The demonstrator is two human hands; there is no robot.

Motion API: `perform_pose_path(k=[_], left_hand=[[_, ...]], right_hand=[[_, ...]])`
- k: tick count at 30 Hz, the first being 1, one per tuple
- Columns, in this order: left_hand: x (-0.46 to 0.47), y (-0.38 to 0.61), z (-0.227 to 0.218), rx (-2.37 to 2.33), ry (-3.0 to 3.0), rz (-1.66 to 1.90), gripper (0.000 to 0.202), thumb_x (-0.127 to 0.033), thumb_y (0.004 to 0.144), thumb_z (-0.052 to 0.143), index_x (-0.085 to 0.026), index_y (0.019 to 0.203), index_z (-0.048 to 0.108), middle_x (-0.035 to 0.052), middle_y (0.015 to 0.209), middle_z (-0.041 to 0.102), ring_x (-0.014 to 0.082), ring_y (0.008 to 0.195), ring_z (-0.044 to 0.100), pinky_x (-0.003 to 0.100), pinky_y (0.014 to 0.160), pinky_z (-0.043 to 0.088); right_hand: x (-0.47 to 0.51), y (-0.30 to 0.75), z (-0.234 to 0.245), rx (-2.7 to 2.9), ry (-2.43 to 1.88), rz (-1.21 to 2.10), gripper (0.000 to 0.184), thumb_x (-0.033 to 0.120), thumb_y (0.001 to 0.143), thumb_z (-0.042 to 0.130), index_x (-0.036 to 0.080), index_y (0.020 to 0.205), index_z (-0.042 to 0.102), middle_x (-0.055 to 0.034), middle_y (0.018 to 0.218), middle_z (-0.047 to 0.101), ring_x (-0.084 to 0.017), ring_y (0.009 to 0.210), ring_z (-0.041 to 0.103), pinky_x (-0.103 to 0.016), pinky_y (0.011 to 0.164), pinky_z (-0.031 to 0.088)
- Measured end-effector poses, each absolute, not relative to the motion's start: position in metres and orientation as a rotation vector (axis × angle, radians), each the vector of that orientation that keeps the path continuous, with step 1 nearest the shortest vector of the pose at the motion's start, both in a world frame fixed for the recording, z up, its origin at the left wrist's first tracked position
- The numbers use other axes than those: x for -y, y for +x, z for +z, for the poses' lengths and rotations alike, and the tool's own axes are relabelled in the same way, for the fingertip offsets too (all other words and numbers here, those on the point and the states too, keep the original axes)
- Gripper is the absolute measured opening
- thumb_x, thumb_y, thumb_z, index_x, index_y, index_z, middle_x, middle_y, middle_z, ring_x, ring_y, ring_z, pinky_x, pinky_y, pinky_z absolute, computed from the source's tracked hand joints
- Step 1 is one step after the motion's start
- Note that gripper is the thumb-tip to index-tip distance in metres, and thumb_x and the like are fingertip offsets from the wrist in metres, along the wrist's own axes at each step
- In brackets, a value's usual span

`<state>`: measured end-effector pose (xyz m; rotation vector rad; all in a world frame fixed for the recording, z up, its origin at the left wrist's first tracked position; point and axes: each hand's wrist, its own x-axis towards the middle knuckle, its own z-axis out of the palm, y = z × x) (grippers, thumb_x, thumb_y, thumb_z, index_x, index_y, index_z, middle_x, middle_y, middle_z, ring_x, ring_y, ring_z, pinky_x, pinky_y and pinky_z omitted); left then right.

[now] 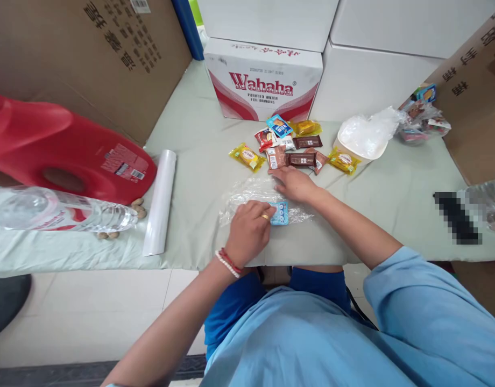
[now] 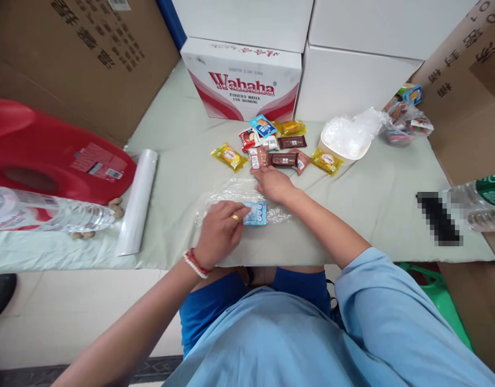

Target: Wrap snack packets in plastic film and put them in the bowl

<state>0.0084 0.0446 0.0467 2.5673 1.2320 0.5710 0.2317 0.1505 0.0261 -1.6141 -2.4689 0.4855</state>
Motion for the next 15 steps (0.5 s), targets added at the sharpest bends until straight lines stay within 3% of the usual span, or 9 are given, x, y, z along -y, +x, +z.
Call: perform_pose_path(k=[2, 5, 7, 10, 15], left_hand=[[-0.047, 0.025, 0.029, -1.281, 2.526, 0.374, 0.040, -0.016, 0.102, 0.042, -0.022, 0.132, 0.069, 0.0116, 0.128, 0.072, 0.0290, 0.115, 0.064, 0.048, 0.093, 0.052], [-0.053, 0.033, 0.017, -1.344, 2.519, 0.237, 0.042, -0.013, 0.103, 0.042, -0.020, 0.137, 0.066, 0.0123, 0.131, 0.070, 0.0289, 0.113, 0.063, 0.046, 0.091, 0.050], [-0.055, 0.034, 0.018, -1.346, 2.555, 0.198, 0.041, -0.014, 0.104, 0.042, -0.020, 0.135, 0.068, 0.0115, 0.128, 0.071, 0.0285, 0.110, 0.062, 0.045, 0.088, 0.049], [-0.053, 0.035, 0.025, -1.379, 2.604, 0.186, 0.036, -0.018, 0.106, 0.045, -0.022, 0.130, 0.072, 0.0113, 0.119, 0.071, 0.0298, 0.108, 0.060, 0.044, 0.084, 0.047], [-0.051, 0.041, 0.022, -1.494, 2.583, 0.207, 0.034, -0.021, 0.107, 0.044, -0.020, 0.109, 0.078, 0.0127, 0.097, 0.070, 0.0321, 0.103, 0.062, 0.045, 0.082, 0.048]], right_hand=[[-0.160, 0.222, 0.020, 2.450, -1.756, 0.488, 0.046, 0.027, 0.089, 0.077, 0.024, 0.134, 0.072, -0.0140, 0.139, 0.070, -0.035, 0.123, 0.063, -0.045, 0.100, 0.051], [-0.169, 0.220, 0.020, 2.421, -1.845, 0.575, 0.020, 0.024, 0.090, 0.075, 0.024, 0.109, 0.079, -0.0096, 0.113, 0.079, -0.031, 0.111, 0.067, -0.041, 0.097, 0.050], [-0.169, 0.222, 0.028, 2.446, -1.729, 0.593, 0.012, 0.021, 0.090, 0.072, 0.023, 0.100, 0.079, -0.0083, 0.108, 0.078, -0.028, 0.107, 0.067, -0.038, 0.096, 0.048], [-0.156, 0.225, 0.047, 2.486, -1.523, 0.549, 0.013, 0.021, 0.093, 0.067, 0.018, 0.101, 0.076, -0.0113, 0.114, 0.074, -0.026, 0.106, 0.065, -0.034, 0.093, 0.045], [-0.101, 0.220, 0.064, 2.612, -1.377, 0.516, 0.020, 0.024, 0.104, 0.053, 0.018, 0.107, 0.072, -0.0088, 0.100, 0.069, -0.021, 0.085, 0.061, -0.029, 0.073, 0.038]])
